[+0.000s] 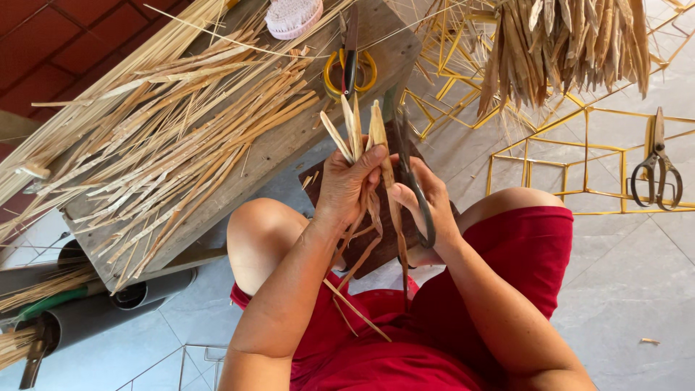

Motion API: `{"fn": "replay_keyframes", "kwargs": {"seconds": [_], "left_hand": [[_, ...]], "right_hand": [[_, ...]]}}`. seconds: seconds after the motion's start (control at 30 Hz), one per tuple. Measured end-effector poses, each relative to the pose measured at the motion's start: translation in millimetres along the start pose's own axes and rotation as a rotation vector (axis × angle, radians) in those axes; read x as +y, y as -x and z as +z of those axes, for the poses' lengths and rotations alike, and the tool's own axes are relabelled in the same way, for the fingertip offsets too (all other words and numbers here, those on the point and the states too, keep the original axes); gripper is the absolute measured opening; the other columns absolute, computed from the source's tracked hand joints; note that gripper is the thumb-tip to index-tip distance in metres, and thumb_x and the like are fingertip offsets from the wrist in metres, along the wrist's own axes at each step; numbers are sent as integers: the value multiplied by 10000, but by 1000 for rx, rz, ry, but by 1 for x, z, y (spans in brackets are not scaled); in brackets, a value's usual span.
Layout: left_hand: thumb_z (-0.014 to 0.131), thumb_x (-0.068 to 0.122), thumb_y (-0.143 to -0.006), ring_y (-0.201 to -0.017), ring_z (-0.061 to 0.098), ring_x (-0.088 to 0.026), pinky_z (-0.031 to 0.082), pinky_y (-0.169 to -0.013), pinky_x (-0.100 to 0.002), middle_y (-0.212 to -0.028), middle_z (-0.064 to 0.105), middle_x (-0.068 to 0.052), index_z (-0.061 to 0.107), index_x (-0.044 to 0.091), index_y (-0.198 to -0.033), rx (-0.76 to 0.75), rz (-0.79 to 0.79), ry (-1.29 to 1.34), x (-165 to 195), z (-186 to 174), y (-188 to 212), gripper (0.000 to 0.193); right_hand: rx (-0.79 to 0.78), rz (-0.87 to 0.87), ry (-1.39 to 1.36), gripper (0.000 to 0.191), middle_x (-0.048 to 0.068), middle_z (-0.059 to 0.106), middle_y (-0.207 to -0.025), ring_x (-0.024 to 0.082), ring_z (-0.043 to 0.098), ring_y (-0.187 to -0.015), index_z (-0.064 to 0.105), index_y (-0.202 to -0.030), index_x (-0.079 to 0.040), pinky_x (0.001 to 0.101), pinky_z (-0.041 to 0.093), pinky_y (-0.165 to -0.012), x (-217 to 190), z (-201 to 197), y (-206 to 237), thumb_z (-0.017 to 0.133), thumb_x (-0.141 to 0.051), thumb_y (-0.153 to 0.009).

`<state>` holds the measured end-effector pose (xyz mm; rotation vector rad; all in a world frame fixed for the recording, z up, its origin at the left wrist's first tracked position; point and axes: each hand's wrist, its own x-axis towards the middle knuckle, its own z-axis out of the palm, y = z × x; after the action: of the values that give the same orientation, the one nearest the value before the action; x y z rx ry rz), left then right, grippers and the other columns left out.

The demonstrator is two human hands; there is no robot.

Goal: The person sits on the floor and trims thin bamboo strips with scissors, cutting off edges and splitting pieces one at a time, placing trimmed strips on the pile on the workbench and reaching for new untrimmed strips.

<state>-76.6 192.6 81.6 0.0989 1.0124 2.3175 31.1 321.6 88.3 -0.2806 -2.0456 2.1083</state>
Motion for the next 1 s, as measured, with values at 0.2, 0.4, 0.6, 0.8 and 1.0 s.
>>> {"fn": "replay_keyframes", "kwargs": {"seconds": [0.2, 0.4, 0.6, 0.8, 1.0], "left_hand": [[813, 63, -875, -545, 538, -35, 418, -477, -166, -709, 649, 19, 707, 56, -991, 73, -17, -49, -3, -1, 0, 157], [808, 62, -884, -552, 533, -39, 425, -482, -175, -697, 637, 19, 700, 53, -967, 59, -42, -61, -4, 0, 0, 137], [811, 75, -886, -547, 512, -41, 410, -477, -178, -681, 617, 26, 686, 56, -940, 64, -50, -99, -4, 2, 1, 137], [820, 86, -879, -546, 503, -46, 404, -479, -184, -677, 607, 27, 679, 55, -926, 51, -43, -108, -6, 0, 1, 152], [827, 81, -876, -545, 501, -49, 406, -479, -183, -693, 618, 22, 677, 62, -920, 55, -49, -113, -10, -8, -1, 158]], "right_hand": [[-16, -53, 59, 534, 57, 662, -1196, 141, 592, -1166, 604, -1347, 2, 284, 455, -1034, 2, 2, -1, 722, -349, -962], [-2, -58, 77, 570, 60, 694, -1134, 129, 629, -1109, 638, -1317, -5, 279, 494, -981, 5, -1, -1, 741, -420, -940], [54, -27, 63, 611, 11, 676, -990, 77, 603, -906, 669, -1284, 7, 228, 504, -788, 15, -1, 1, 786, -457, -903], [79, 38, -82, 558, -36, 620, -802, 28, 541, -651, 683, -1280, -6, 189, 437, -556, 23, -1, 2, 832, -342, -860], [88, 95, -109, 430, -21, 660, -801, 35, 525, -571, 699, -1215, 10, 193, 422, -480, 24, 2, 4, 822, -232, -881]]}}
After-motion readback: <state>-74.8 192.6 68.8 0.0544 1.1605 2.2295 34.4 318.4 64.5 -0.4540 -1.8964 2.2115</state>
